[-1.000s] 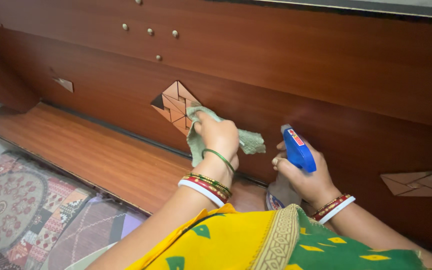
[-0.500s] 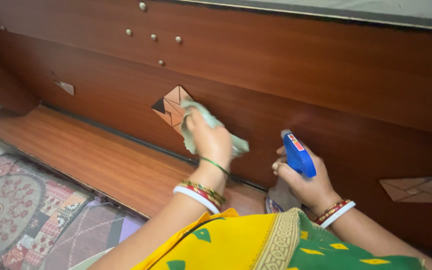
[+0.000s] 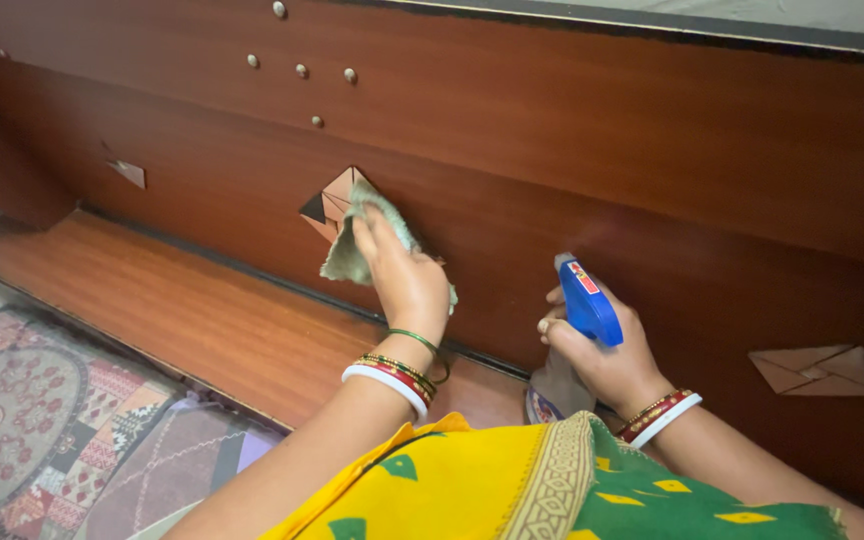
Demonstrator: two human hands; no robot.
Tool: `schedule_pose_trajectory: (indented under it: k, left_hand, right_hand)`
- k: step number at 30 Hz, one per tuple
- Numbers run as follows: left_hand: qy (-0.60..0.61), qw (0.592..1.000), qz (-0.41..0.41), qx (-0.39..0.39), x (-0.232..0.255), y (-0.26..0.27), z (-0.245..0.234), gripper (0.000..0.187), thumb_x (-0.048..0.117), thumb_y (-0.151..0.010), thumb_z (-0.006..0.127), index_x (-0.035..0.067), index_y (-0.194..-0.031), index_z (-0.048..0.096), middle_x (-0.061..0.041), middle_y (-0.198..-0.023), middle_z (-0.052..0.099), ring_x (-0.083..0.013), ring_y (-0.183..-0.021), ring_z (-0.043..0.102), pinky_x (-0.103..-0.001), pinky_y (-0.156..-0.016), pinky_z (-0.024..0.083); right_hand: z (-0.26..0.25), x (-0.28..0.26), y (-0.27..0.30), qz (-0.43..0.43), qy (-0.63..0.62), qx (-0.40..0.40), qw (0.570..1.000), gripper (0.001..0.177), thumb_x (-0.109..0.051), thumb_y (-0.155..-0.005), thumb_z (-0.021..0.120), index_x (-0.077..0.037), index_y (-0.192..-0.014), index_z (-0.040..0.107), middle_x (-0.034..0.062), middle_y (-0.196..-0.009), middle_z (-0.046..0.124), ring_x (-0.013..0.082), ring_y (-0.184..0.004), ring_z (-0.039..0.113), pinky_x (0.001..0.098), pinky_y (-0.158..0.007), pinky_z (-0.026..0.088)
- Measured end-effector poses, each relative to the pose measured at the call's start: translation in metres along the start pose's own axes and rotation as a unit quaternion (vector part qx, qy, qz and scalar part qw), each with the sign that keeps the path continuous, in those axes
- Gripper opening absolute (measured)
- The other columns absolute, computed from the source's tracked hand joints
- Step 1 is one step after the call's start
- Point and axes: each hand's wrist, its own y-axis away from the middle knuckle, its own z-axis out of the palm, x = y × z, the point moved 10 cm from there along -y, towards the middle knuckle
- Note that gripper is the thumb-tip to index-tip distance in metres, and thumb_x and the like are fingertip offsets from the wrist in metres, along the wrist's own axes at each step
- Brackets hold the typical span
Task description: The person sprays a wooden headboard with a blue spray bottle and wipes it with a cloth. They move along the headboard, spraying and wiping different sections, including around decorative inlays and metal studs.
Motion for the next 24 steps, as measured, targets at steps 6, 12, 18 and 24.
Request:
schedule_pose_trajectory:
  k: [6,12,18,24]
  left_hand:
    - [-0.061,0.976,0.192,0.080,0.046,-0.016,-0.013,0.080,-0.020,-0.082,0.046,-0.002,-0.158,0.029,-0.031,-0.165,0.017,-0.0467,-0.151,0.028,-0.043,-0.121,0.033]
    - [-0.194,0.951,0.208,0.121,0.055,-0.020,-0.015,0.067,-0.014,-0.082,0.054,-0.003,-0.147,0.040,-0.030,-0.157,0.029,-0.0470,-0.146,0.032,-0.049,-0.120,0.030]
    - [-0.191,0.952,0.239,-0.012,0.050,0.045,0.011,0.074,-0.013,-0.078,0.057,-0.005,-0.150,0.038,-0.032,-0.154,0.030,-0.0511,-0.143,0.031,-0.053,-0.119,0.029]
    - [-0.175,0.950,0.259,0.026,0.050,0.041,0.013,0.074,-0.011,-0.080,0.056,-0.006,-0.151,0.034,-0.034,-0.157,0.025,-0.0534,-0.145,0.027,-0.055,-0.121,0.025]
  right_hand:
    - [0.001,-0.001,0.001,0.005,0.002,0.001,1.000,0.042,-0.010,-0.078,0.069,0.000,-0.118,0.063,0.0081,-0.084,0.075,0.0142,-0.076,0.074,0.0299,-0.074,0.060]
    - [0.003,0.002,-0.001,0.008,0.007,0.003,1.000,0.042,-0.009,-0.079,0.070,0.004,-0.118,0.063,0.0084,-0.086,0.075,0.0143,-0.077,0.074,0.0298,-0.075,0.060]
    - [0.006,0.001,-0.001,0.005,-0.004,0.010,1.000,0.054,-0.010,-0.078,0.070,0.001,-0.130,0.059,0.0078,-0.088,0.073,0.0135,-0.078,0.073,0.0294,-0.075,0.059]
    - [-0.007,0.008,0.012,0.029,-0.036,0.051,0.998,0.051,-0.010,-0.078,0.072,-0.003,-0.127,0.060,0.0063,-0.091,0.072,0.0130,-0.082,0.070,0.0307,-0.076,0.058]
